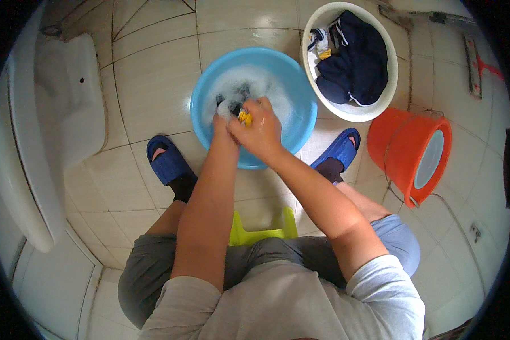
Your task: The person sits on a small stool and hand-washes dark garments in a blue basin filled with soapy water. They repeatedly submerge, agitate, and wring the clothes, then transfer them to a white basin nearby.
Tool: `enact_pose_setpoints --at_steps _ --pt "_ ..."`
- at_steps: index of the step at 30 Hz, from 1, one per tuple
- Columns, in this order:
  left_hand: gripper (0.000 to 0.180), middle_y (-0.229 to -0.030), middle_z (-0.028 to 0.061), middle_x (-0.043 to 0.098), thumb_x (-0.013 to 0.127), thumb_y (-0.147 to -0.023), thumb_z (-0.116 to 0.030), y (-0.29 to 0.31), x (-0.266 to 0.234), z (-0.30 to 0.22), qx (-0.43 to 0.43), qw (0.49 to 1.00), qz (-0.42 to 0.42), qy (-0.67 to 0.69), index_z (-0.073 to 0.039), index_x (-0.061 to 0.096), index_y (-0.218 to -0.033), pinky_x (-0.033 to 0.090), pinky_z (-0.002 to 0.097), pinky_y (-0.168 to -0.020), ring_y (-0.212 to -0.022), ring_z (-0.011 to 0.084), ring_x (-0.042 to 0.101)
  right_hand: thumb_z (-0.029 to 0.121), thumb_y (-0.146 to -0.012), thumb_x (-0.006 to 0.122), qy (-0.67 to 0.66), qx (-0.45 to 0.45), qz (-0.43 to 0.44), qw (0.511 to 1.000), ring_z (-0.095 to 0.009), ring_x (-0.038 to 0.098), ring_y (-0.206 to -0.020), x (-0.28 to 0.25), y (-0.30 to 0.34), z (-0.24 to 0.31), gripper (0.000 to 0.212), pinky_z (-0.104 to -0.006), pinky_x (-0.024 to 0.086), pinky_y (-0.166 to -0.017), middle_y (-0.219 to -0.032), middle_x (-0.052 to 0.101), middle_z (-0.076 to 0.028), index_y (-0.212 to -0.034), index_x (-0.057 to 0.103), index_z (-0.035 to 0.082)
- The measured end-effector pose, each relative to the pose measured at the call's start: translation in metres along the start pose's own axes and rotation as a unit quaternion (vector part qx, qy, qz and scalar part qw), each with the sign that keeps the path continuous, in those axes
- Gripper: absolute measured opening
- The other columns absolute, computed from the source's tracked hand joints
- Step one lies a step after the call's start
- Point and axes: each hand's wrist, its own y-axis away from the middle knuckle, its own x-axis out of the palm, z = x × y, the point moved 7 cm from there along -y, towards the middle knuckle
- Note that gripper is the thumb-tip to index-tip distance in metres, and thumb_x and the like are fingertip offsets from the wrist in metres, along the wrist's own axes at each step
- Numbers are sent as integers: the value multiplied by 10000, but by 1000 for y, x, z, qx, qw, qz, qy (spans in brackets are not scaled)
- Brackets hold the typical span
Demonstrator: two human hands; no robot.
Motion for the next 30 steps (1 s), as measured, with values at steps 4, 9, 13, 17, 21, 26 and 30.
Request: enact_pose_setpoints --at_steps 4,9,13,17,21,26,30 --pt "426 -1242 163 733 707 -1065 -271 19 24 8 117 976 -89 -158 -14 640 -1397 663 491 -859 -1029 322 755 358 -916 722 -89 60 -103 989 -503 735 -1011 -12 -12 -27 364 -557 600 -916 -1171 749 -302 -1047 777 23" --pt "355 -1218 142 750 717 -1091 -284 36 19 7 -28 980 -175 -91 -37 671 -1341 663 465 -814 -1031 291 759 376 -934 707 -40 56 -8 998 -497 744 -958 4 -12 -43 374 -575 595 -860 -1028 758 -300 -987 773 11" --pt "420 -1490 103 663 557 -1178 -403 52 19 45 -115 986 -118 -20 -132 598 -1495 561 635 -1080 -1397 351 616 421 -910 794 109 -28 -107 988 -452 680 -1199 -18 -23 -27 364 -584 568 -976 -1307 711 -194 -1110 819 117" --pt "440 -1538 108 640 453 -1209 -384 39 -5 61 -128 986 -100 37 -146 570 -1561 522 641 -1138 -1480 365 554 426 -882 860 247 -150 -199 937 -435 500 -1442 -3 -30 -20 475 -689 446 -1099 -1487 605 -122 -1297 782 208" --pt "484 -1607 143 566 402 -1218 -358 2 -43 56 -88 987 -120 64 -96 517 -1608 516 667 -1146 -1460 380 561 414 -862 870 286 -90 -26 954 -429 499 -1435 52 -57 -46 483 -721 427 -1090 -1468 591 -123 -1301 765 241" --pt "487 -1553 171 592 378 -1210 -342 -37 -65 55 -81 978 -131 138 -60 517 -1582 568 624 -1112 -1387 366 615 325 -798 885 152 -12 49 987 -431 638 -1194 53 -90 -30 355 -632 459 -1073 -1105 724 -164 -1072 804 116" --pt "478 -1485 142 644 397 -1202 -371 -38 -60 56 -117 979 -41 161 -100 535 -1571 596 560 -1098 -1320 336 659 362 -826 852 111 -238 -111 959 -450 637 -1210 15 -22 -6 330 -626 440 -1094 -1115 734 -188 -1047 828 117"
